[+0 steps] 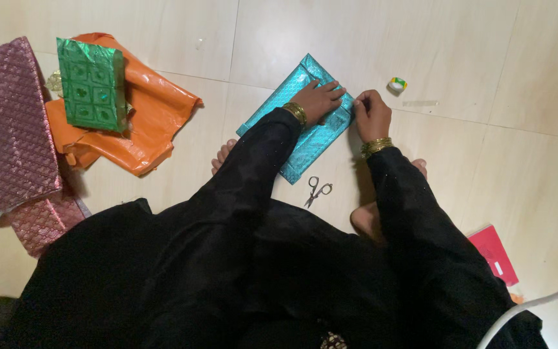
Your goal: The person wraps a small box in teal bubble wrap, secures it with tape, and sets it aside. Then the person places a red box onto a sheet of pink and silver bubble wrap and begins folding the wrap around the box.
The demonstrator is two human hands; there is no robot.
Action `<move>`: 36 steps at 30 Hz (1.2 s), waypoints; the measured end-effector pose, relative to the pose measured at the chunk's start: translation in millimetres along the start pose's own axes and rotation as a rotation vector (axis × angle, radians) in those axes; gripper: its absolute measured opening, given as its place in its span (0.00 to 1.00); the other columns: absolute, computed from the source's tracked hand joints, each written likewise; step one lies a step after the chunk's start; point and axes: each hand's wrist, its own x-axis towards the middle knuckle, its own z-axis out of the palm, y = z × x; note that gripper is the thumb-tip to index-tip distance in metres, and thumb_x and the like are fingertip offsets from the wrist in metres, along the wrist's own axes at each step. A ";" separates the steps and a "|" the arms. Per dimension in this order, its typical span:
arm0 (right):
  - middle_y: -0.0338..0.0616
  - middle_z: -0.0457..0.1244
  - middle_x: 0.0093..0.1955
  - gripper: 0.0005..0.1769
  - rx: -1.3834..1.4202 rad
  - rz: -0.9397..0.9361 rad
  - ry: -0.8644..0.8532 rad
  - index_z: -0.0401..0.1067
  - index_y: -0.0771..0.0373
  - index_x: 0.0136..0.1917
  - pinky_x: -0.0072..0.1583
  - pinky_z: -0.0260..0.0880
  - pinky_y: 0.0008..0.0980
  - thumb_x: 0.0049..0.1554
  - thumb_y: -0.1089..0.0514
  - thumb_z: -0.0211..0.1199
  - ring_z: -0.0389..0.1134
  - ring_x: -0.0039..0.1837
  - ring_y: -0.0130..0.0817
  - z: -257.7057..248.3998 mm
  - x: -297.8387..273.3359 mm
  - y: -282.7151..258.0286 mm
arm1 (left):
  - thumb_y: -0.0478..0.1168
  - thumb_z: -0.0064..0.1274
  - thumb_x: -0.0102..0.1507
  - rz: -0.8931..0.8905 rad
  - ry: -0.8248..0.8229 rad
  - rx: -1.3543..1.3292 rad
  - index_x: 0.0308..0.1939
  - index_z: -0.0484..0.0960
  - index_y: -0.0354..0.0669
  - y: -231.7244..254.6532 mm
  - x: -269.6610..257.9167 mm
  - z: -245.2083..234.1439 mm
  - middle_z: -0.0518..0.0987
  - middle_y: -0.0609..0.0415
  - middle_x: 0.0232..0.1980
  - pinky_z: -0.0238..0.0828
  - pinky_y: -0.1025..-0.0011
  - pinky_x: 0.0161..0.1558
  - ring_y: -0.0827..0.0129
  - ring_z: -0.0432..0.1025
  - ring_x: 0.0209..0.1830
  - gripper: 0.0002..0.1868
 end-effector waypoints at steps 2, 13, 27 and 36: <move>0.45 0.68 0.37 0.03 -0.034 0.040 0.014 0.72 0.62 0.47 0.45 0.71 0.34 0.60 0.62 0.64 0.72 0.39 0.37 0.4 1.8 -0.5 | 0.43 0.69 0.52 0.015 0.018 -0.013 0.64 0.76 0.48 0.1 -1.3 -0.6 0.58 0.57 0.79 0.54 0.46 0.71 0.60 0.49 0.80 0.37; 0.49 0.69 0.43 0.02 -0.063 -0.135 0.135 0.72 0.65 0.49 0.46 0.71 0.34 0.62 0.65 0.63 0.72 0.43 0.40 5.9 -9.7 -14.4 | 0.43 0.69 0.51 0.018 0.049 0.035 0.64 0.77 0.47 2.2 -4.1 -5.9 0.63 0.59 0.77 0.56 0.46 0.69 0.61 0.54 0.79 0.37; 0.46 0.69 0.36 0.04 -0.088 0.041 0.092 0.77 0.63 0.41 0.45 0.72 0.34 0.53 0.61 0.69 0.72 0.39 0.36 20.7 12.6 26.2 | 0.42 0.70 0.50 0.054 0.065 -0.037 0.64 0.76 0.48 -6.2 -0.7 4.1 0.65 0.57 0.76 0.50 0.45 0.73 0.57 0.53 0.78 0.37; 0.43 0.69 0.34 0.06 -0.110 0.101 0.091 0.75 0.62 0.39 0.44 0.73 0.32 0.47 0.61 0.70 0.72 0.37 0.34 24.9 25.4 36.0 | 0.43 0.71 0.50 0.075 0.057 -0.048 0.65 0.75 0.46 -7.2 -1.0 3.4 0.65 0.56 0.76 0.50 0.45 0.72 0.57 0.53 0.78 0.40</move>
